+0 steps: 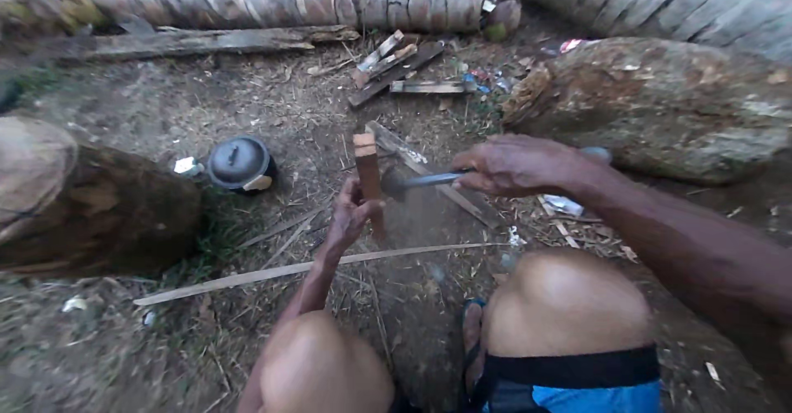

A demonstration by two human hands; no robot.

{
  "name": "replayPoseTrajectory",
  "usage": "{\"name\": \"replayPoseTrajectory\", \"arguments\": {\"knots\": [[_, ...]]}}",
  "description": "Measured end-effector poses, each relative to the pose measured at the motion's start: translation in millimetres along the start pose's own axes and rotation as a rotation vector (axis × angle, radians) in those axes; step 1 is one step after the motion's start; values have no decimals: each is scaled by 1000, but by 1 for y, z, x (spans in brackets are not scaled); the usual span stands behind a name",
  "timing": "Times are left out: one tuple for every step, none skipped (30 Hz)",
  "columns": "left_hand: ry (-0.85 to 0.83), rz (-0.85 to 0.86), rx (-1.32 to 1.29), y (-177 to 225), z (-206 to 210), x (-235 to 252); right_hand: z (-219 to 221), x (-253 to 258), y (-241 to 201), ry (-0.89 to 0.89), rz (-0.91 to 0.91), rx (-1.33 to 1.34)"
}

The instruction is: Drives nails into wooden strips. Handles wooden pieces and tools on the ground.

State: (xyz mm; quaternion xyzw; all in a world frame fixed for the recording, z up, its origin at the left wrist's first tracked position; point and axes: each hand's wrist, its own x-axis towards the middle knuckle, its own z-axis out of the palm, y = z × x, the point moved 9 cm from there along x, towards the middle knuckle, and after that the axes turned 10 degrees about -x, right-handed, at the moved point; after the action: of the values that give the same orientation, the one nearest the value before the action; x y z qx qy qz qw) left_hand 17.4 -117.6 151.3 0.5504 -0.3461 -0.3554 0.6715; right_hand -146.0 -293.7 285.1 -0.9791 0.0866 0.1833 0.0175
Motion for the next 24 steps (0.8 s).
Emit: {"name": "replayPoseTrajectory", "arguments": {"knots": [[-15, 4, -11, -1, 0, 0, -6, 1, -1, -12, -7, -4], [-26, 5, -18, -2, 0, 0, -12, 2, -3, -26, -12, -8], [-33, 4, -24, -2, 0, -1, -17, 2, -4, -41, -19, -13], [-42, 4, -36, -3, -1, -2, -23, 3, -6, -54, -33, -14], [-49, 5, -46, -4, -1, -2, -27, 4, -7, -64, -47, -13], [-54, 10, -51, -5, -2, -3, -31, 5, -7, -71, -59, -17], [-57, 16, -58, -5, -3, -3, -35, 6, -8, -67, -73, -22], [-59, 13, -62, -5, -5, -4, -41, 5, -9, -57, -87, -28], [-62, 3, -71, -4, -6, -5, -45, 5, -10, -43, -99, -35], [-65, -9, -80, -4, -6, -6, -49, 5, -11, -28, -110, -39], [-68, -14, -82, -3, -7, -7, -53, 6, -12, -17, -116, -44], [-74, -13, -81, -2, -8, -7, -56, 7, -13, -15, -109, -44], [-76, -10, -77, 0, -8, -7, -59, 7, -13, -23, -86, -32], [-69, -10, -65, 0, -10, -7, -60, 8, -13, -25, -58, -19], [-58, -24, -47, -1, -11, -8, -59, 10, -12, -20, -36, -7], [-53, -41, -33, -1, -12, -9, -55, 12, -11, -7, -21, 3], [-53, -54, -25, -1, -14, -11, -50, 13, -10, 21, -15, 13], [-52, -64, -12, -1, -17, -13, -43, 14, -10, 47, -15, 26], [-48, -66, -8, 0, -20, -14, -36, 16, -9, 53, -9, 19], [-56, -65, -13, 1, -21, -14, -32, 17, -8, 64, -14, 30], [-69, -67, -16, 2, -21, -13, -30, 18, -6, 76, -24, 46], [-82, -69, -13, 1, -19, -14, -27, 16, -3, 72, -24, 62], [-86, -69, -5, 1, -17, -15, -24, 13, 0, 57, -22, 73], [-84, -64, 8, 1, -16, -14, -23, 10, 3, 27, -20, 77]]}}
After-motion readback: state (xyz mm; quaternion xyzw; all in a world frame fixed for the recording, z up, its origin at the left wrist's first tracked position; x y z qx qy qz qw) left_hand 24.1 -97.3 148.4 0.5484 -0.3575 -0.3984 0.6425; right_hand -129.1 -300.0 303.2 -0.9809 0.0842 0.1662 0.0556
